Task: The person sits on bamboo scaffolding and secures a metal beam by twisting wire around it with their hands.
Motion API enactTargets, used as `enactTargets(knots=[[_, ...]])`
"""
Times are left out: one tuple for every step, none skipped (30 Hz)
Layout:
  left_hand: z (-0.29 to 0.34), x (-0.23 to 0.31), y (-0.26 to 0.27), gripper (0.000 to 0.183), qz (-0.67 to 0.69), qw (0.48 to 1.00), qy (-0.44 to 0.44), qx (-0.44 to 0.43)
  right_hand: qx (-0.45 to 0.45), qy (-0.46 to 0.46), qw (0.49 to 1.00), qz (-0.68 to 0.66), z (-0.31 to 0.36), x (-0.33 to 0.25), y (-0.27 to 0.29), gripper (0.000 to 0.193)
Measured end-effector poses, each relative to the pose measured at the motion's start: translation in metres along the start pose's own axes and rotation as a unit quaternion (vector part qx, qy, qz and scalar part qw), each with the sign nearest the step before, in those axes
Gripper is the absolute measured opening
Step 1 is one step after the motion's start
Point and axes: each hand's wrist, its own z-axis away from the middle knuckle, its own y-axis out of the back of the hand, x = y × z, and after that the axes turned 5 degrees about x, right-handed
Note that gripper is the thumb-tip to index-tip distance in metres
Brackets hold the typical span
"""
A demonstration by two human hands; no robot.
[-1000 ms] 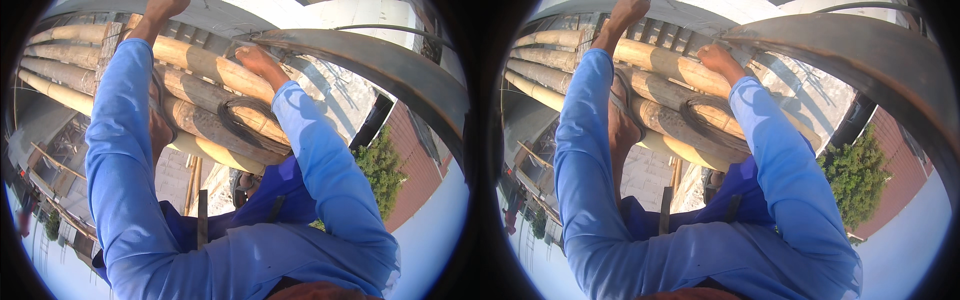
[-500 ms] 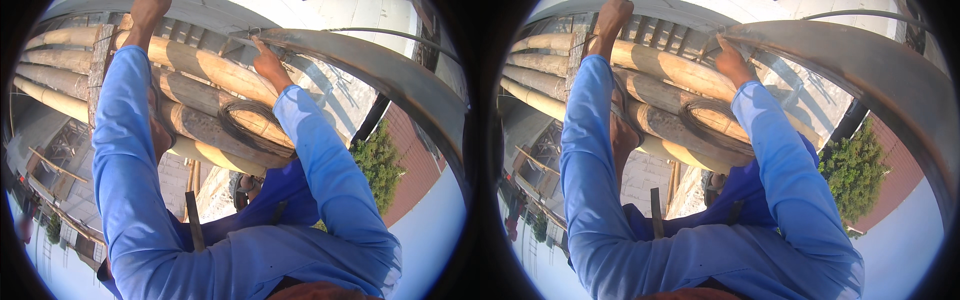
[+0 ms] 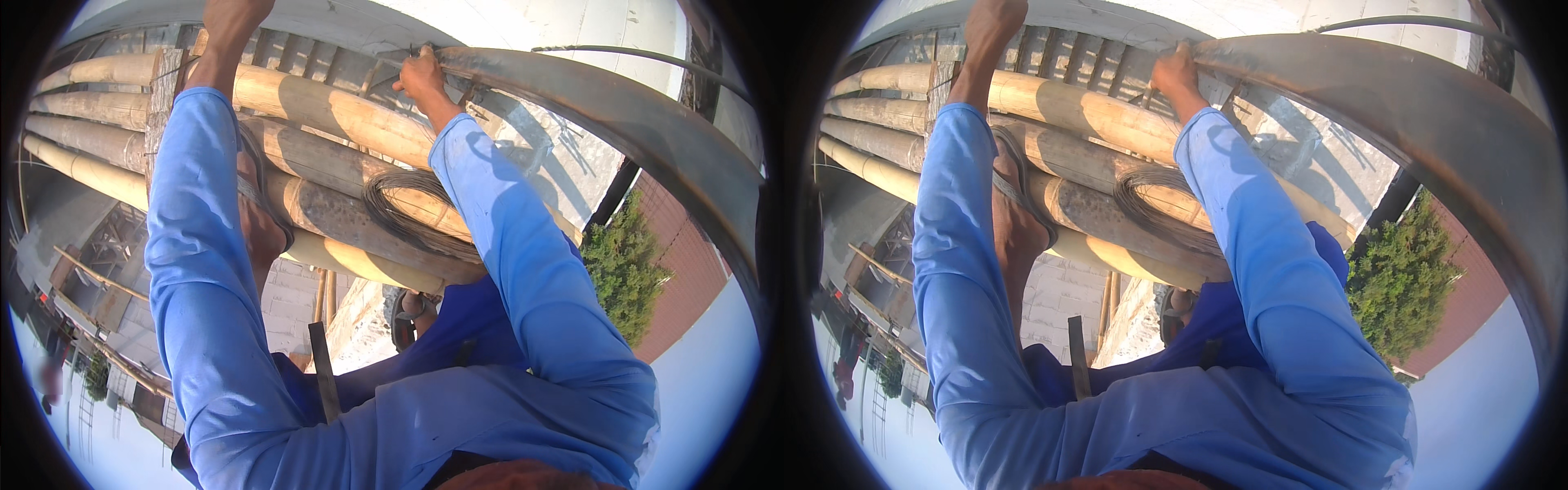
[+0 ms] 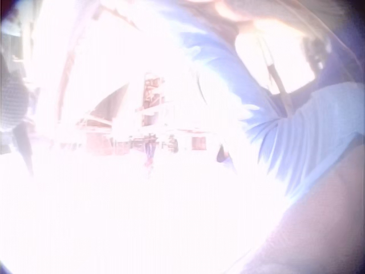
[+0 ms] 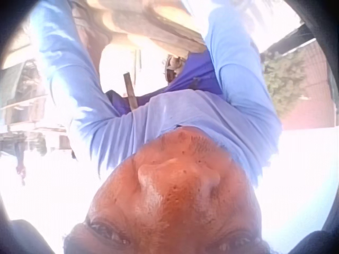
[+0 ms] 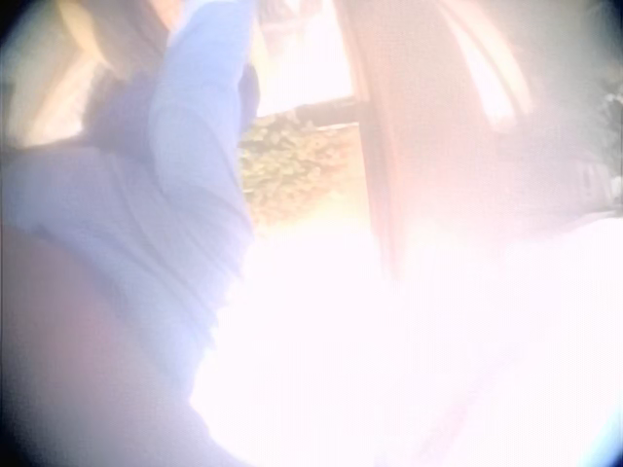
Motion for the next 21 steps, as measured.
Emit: enactTargets(knots=[[0.0, -0.004, 0.0, 0.025, -0.003, 1.0, 0.0, -0.001, 0.012, -0.021, 0.999, -0.046, -0.001, -0.003, -0.004, 0.058], [-0.001, -0.009, -0.002, 0.025, -0.012, 1.0, 0.003, -0.003, 0.021, -0.042, 0.995, -0.093, 0.002, -0.009, -0.007, 0.058], [-0.003, -0.013, -0.004, 0.025, -0.02, 1.0, 0.006, -0.005, 0.03, -0.064, 0.988, -0.14, 0.004, -0.014, -0.009, 0.057], [-0.004, -0.017, -0.006, 0.025, -0.029, 1.0, 0.008, -0.008, -0.006, -0.057, 0.993, -0.1, -0.008, -0.014, -0.014, 0.052], [-0.011, -0.017, -0.012, 0.025, -0.075, 0.996, -0.051, -0.008, -0.035, -0.05, 0.996, -0.063, -0.035, -0.011, -0.014, 0.047], [-0.017, -0.031, -0.02, 0.025, -0.126, 0.987, -0.1, -0.008, -0.043, -0.053, 0.996, -0.053, -0.043, -0.012, -0.02, 0.042], [-0.019, -0.036, -0.025, 0.024, -0.173, 0.973, -0.15, -0.01, -0.048, -0.059, 0.996, -0.043, -0.052, -0.011, -0.023, 0.038], [-0.019, -0.035, -0.023, 0.024, -0.184, 0.969, -0.164, -0.005, -0.023, -0.076, 0.995, -0.064, -0.049, -0.019, -0.028, 0.033], [-0.018, -0.034, -0.02, 0.024, -0.195, 0.965, -0.177, 0.001, -0.014, -0.092, 0.992, -0.089, -0.045, -0.024, -0.028, 0.031], [-0.017, -0.032, -0.017, 0.024, -0.207, 0.959, -0.192, 0.007, -0.001, -0.11, 0.987, -0.118, -0.04, -0.029, -0.026, 0.029], [-0.011, -0.033, -0.011, 0.025, -0.148, 0.981, -0.126, -0.005, -0.01, -0.129, 0.981, -0.143, -0.012, -0.046, -0.018, 0.028], [-0.009, -0.013, -0.002, 0.025, -0.079, 0.994, -0.073, -0.016, -0.003, -0.15, 0.973, -0.175, 0.004, -0.055, -0.003, 0.028], [-0.012, 0.003, 0.008, 0.025, -0.009, 1.0, -0.02, -0.022, -0.015, -0.133, 0.978, -0.157, 0.002, -0.044, 0.002, 0.028], [-0.018, 0.004, 0.01, 0.026, 0.006, 0.999, -0.031, 0.016, -0.03, -0.114, 0.983, -0.137, -0.001, -0.023, 0.002, 0.029], [-0.025, -0.012, 0.007, 0.027, 0.017, 0.998, -0.035, 0.052, -0.053, -0.096, 0.987, -0.114, 0.003, -0.019, 0.001, 0.03], [-0.034, -0.025, 0.004, 0.028, 0.027, 0.995, -0.04, 0.087, -0.074, -0.122, 0.983, -0.115, 0.005, -0.014, 0.002, 0.031], [-0.042, -0.027, 0.005, 0.028, 0.052, 0.993, -0.043, 0.098, -0.09, -0.153, 0.977, -0.119, 0.016, -0.009, 0.006, 0.032], [-0.048, -0.029, 0.005, 0.028, 0.03, 0.993, -0.073, 0.091, -0.107, -0.183, 0.97, -0.122, 0.023, -0.007, 0.01, 0.033], [-0.053, -0.033, 0.006, 0.027, 0.019, 0.992, -0.086, 0.088, -0.089, -0.246, 0.953, -0.153, 0.018, 0.0, 0.008, 0.034], [-0.058, -0.034, 0.008, 0.026, 0.005, 0.991, -0.101, 0.087, -0.07, -0.259, 0.947, -0.175, 0.015, -0.003, 0.01, 0.037], [-0.062, -0.036, 0.009, 0.026, -0.009, 0.99, -0.113, 0.089, -0.052, -0.271, 0.941, -0.197, 0.011, -0.007, 0.012, 0.039]])
